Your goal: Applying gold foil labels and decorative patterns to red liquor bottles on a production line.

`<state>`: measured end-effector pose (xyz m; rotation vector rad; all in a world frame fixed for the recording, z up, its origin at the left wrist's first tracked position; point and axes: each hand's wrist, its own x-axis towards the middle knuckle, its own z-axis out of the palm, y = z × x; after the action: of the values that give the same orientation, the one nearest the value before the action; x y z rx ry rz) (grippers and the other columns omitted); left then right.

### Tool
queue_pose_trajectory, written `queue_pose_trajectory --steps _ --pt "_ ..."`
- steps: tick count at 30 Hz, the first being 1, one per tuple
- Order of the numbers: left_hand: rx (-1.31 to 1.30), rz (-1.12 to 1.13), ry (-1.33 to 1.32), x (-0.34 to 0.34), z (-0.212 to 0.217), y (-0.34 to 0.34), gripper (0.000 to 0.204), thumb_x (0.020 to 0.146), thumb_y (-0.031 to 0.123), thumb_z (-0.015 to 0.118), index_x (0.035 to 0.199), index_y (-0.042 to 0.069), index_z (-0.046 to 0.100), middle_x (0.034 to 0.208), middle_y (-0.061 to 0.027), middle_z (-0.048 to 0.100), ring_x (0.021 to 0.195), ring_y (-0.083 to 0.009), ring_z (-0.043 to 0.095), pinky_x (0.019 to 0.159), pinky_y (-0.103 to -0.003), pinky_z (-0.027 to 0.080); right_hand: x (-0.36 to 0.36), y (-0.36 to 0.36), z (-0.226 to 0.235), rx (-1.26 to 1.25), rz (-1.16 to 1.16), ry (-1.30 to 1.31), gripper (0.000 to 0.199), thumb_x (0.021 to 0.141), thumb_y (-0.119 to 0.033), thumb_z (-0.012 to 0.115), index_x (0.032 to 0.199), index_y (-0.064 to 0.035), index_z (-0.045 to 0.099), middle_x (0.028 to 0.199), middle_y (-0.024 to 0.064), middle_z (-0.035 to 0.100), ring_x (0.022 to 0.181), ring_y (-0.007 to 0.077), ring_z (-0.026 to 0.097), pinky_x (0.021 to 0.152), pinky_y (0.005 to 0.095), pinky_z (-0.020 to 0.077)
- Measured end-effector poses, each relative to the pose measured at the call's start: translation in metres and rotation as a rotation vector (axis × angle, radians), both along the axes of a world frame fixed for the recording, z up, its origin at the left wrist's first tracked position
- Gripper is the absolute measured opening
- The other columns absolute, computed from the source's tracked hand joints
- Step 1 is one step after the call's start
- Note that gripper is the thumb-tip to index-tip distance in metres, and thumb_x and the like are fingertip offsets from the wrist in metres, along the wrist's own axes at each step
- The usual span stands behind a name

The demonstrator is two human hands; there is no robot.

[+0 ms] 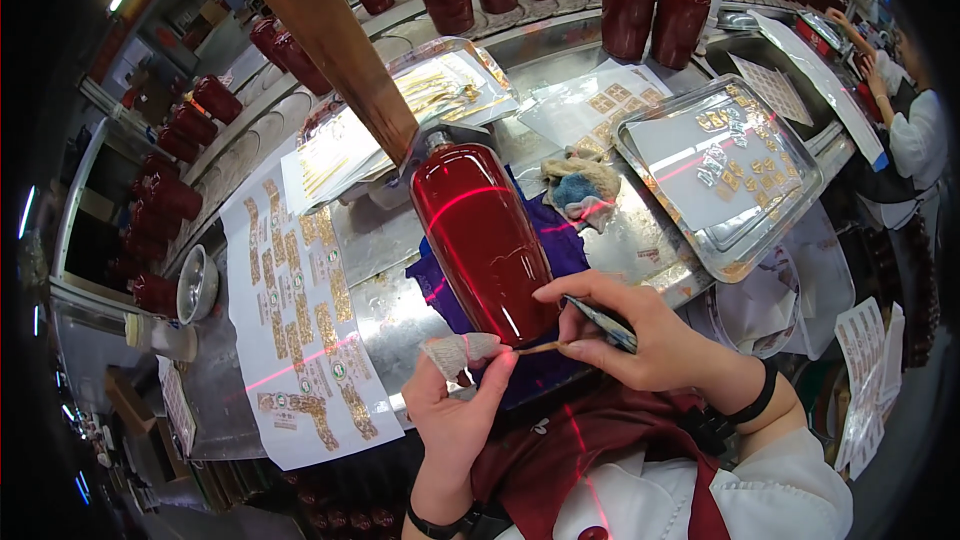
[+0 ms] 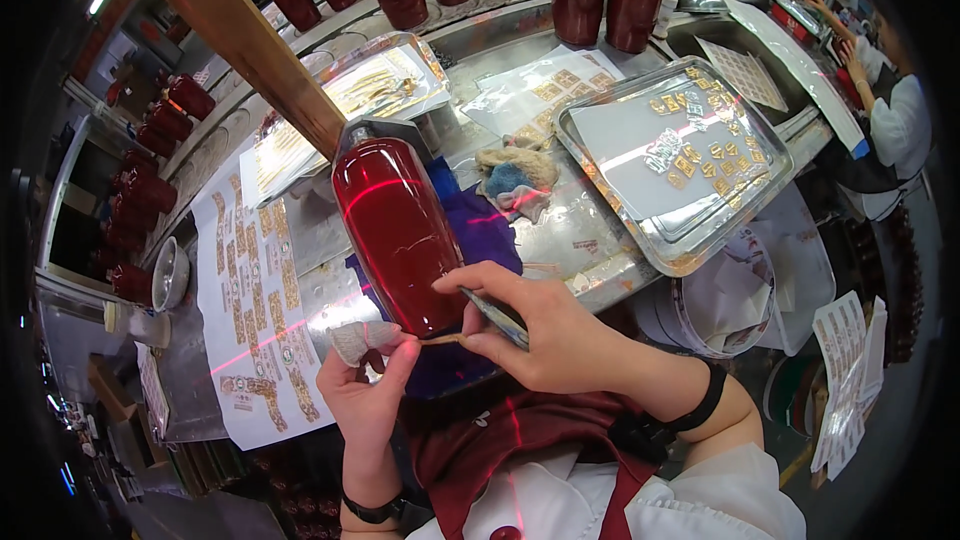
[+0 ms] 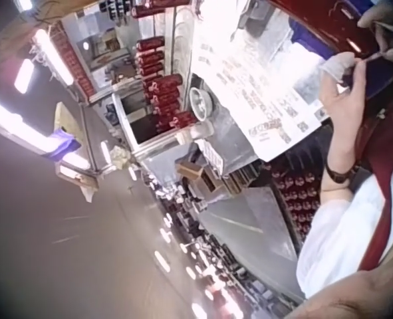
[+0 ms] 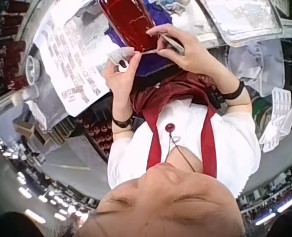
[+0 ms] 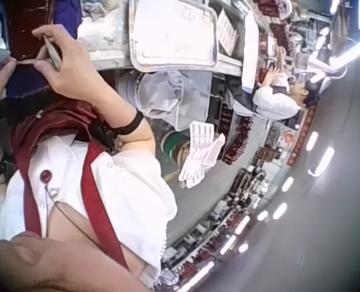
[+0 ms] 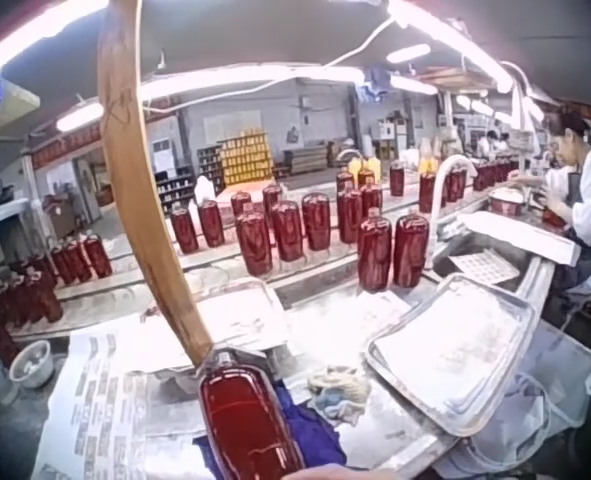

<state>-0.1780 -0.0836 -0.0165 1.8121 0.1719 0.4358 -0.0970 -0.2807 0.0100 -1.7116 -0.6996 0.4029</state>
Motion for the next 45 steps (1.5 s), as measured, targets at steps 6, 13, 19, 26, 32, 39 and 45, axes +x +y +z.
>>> queue_pose_trajectory --steps 6,13,19,26,32,39,45 --pt "-0.022 0.053 0.017 0.001 -0.003 0.000 0.017 0.075 0.000 0.077 0.089 0.002 0.068 0.080 -0.0025 0.064 0.073 -0.0095 0.058 0.069 -0.023 0.045 0.004 0.005 -0.006 0.051 -0.073 0.001 0.049 0.083 0.003 0.064 0.130 -0.0047 0.052 0.090 0.0026 0.055 0.080 0.0086 0.052 0.075 0.0249 0.0442" --pt "0.041 0.074 0.029 0.001 -0.011 0.006 0.017 0.077 0.002 0.075 0.092 0.002 0.066 0.083 -0.0034 0.065 0.073 -0.0093 0.059 0.070 -0.023 0.046 0.007 0.007 -0.012 0.083 -0.086 -0.008 0.047 0.084 0.001 0.063 0.129 -0.0035 0.052 0.086 0.0020 0.054 0.080 0.0085 0.051 0.076 0.0247 0.0434" --pt "-0.283 -0.091 -0.078 0.018 -0.030 0.018 0.044 0.085 0.013 0.066 0.123 0.002 0.047 0.133 -0.0139 0.048 0.118 -0.0208 0.049 0.098 -0.035 0.039 0.007 0.007 -0.015 0.113 -0.073 0.016 0.046 0.084 0.001 0.063 0.129 -0.0039 0.052 0.085 0.0017 0.053 0.079 0.0087 0.051 0.077 0.0245 0.0427" --pt "-0.369 -0.250 -0.085 0.030 -0.039 0.018 0.079 0.083 0.022 0.073 0.142 0.001 0.024 0.149 -0.0178 0.029 0.138 -0.0292 0.031 0.115 -0.044 0.021 0.009 0.007 -0.015 0.110 -0.083 -0.013 0.045 0.085 0.001 0.062 0.129 -0.0043 0.052 0.084 0.0014 0.052 0.079 0.0086 0.051 0.076 0.0246 0.0429" --pt "-0.433 -0.258 -0.086 0.027 -0.043 0.021 0.074 0.082 0.021 0.074 0.139 0.004 0.029 0.149 -0.0161 0.028 0.136 -0.0279 0.032 0.113 -0.042 0.022 0.009 0.008 -0.018 0.140 -0.069 0.017 0.043 0.086 -0.001 0.063 0.128 -0.0056 0.054 0.084 0.0012 0.054 0.078 0.0090 0.052 0.075 0.0257 0.0444" --pt "-0.378 -0.188 -0.077 0.034 -0.052 0.017 0.060 0.080 0.005 0.073 0.132 0.001 0.044 0.129 -0.0165 0.053 0.113 -0.0238 0.055 0.098 -0.039 0.044 0.015 0.001 -0.019 0.055 -0.021 -0.081 0.050 0.086 -0.003 0.060 0.133 -0.0128 0.047 0.102 0.0096 0.061 0.088 0.0209 0.060 0.084 0.0331 0.0475" --pt "-0.295 -0.240 -0.130 0.031 -0.055 0.021 0.068 0.079 0.006 0.077 0.132 0.004 0.034 0.143 -0.0177 0.037 0.127 -0.0268 0.042 0.108 -0.039 0.033 0.020 -0.006 -0.013 -0.018 0.045 -0.018 0.056 0.087 -0.004 0.060 0.138 -0.0163 0.042 0.084 0.0087 0.058 0.081 0.0234 0.060 0.079 0.0356 0.0470"
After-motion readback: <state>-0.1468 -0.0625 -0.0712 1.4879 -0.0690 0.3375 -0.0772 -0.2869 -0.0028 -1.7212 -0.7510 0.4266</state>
